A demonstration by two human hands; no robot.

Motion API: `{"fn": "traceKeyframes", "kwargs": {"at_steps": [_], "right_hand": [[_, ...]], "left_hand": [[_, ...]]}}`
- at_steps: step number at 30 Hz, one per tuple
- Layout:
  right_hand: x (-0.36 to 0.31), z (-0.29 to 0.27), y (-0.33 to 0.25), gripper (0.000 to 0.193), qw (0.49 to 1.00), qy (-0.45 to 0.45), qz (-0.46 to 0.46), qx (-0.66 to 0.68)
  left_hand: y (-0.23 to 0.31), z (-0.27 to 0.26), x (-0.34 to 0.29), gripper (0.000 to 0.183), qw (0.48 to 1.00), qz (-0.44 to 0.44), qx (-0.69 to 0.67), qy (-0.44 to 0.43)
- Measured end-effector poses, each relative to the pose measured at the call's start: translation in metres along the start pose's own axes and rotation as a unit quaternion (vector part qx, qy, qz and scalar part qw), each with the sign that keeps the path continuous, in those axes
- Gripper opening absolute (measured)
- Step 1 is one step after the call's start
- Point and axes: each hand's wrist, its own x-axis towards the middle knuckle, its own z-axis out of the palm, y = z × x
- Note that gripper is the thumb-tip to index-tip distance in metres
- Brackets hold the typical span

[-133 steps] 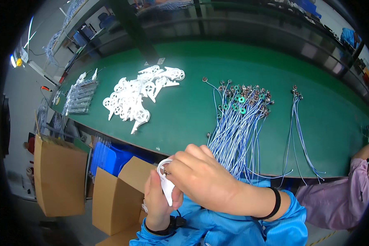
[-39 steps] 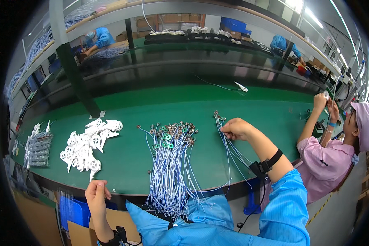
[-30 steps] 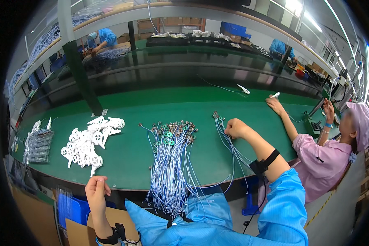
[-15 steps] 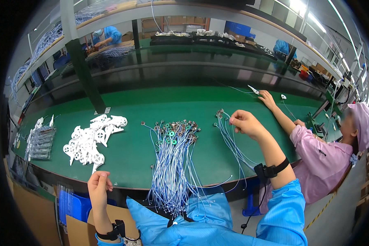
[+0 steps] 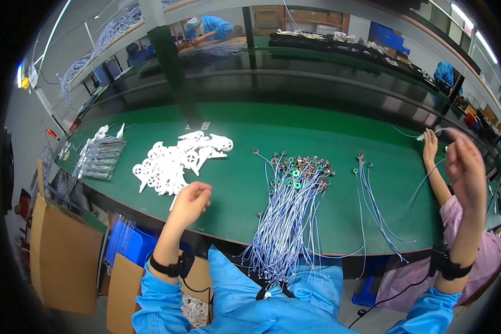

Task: Assembling electronic wire harnesses by inserting colored wires into connector housings.

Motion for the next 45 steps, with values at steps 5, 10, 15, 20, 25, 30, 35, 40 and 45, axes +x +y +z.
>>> {"fn": "traceKeyframes", "kwargs": {"at_steps": [5,10,15,20,25,30,35,40,45], "right_hand": [[-0.005,-0.014,-0.051,0.040,0.995,0.040,-0.094,0.012],[-0.008,-0.006,-0.055,0.033,0.987,-0.033,-0.098,0.121],[-0.035,0.040,-0.036,0.024,0.970,-0.046,-0.051,0.234],[-0.053,0.088,-0.009,0.026,0.934,-0.066,-0.045,0.347],[-0.057,0.119,0.000,0.028,0.862,-0.122,-0.057,0.489],[-0.047,0.155,-0.003,0.028,0.797,-0.207,-0.064,0.563],[-0.043,0.194,0.001,0.029,0.757,-0.270,-0.023,0.595],[-0.051,0.217,0.022,0.029,0.743,-0.272,0.029,0.610],[-0.044,0.208,0.042,0.030,0.754,-0.235,0.038,0.612]], "left_hand": [[0.011,0.004,0.064,0.025,0.964,0.104,0.234,0.080],[0.014,0.022,0.125,0.032,0.893,0.136,0.392,0.175],[0.011,0.035,0.159,0.045,0.867,0.040,0.491,0.076],[0.008,0.039,0.155,0.048,0.885,0.143,0.421,0.136],[0.070,0.042,0.069,0.067,0.964,0.185,0.117,0.150],[0.060,0.054,-0.017,0.061,0.976,0.013,-0.218,0.002],[0.050,0.084,-0.064,0.053,0.832,-0.064,-0.550,-0.040],[0.044,0.088,-0.093,0.062,0.738,-0.061,-0.665,-0.103],[0.040,0.085,-0.102,0.068,0.714,0.001,-0.683,-0.155]]}}
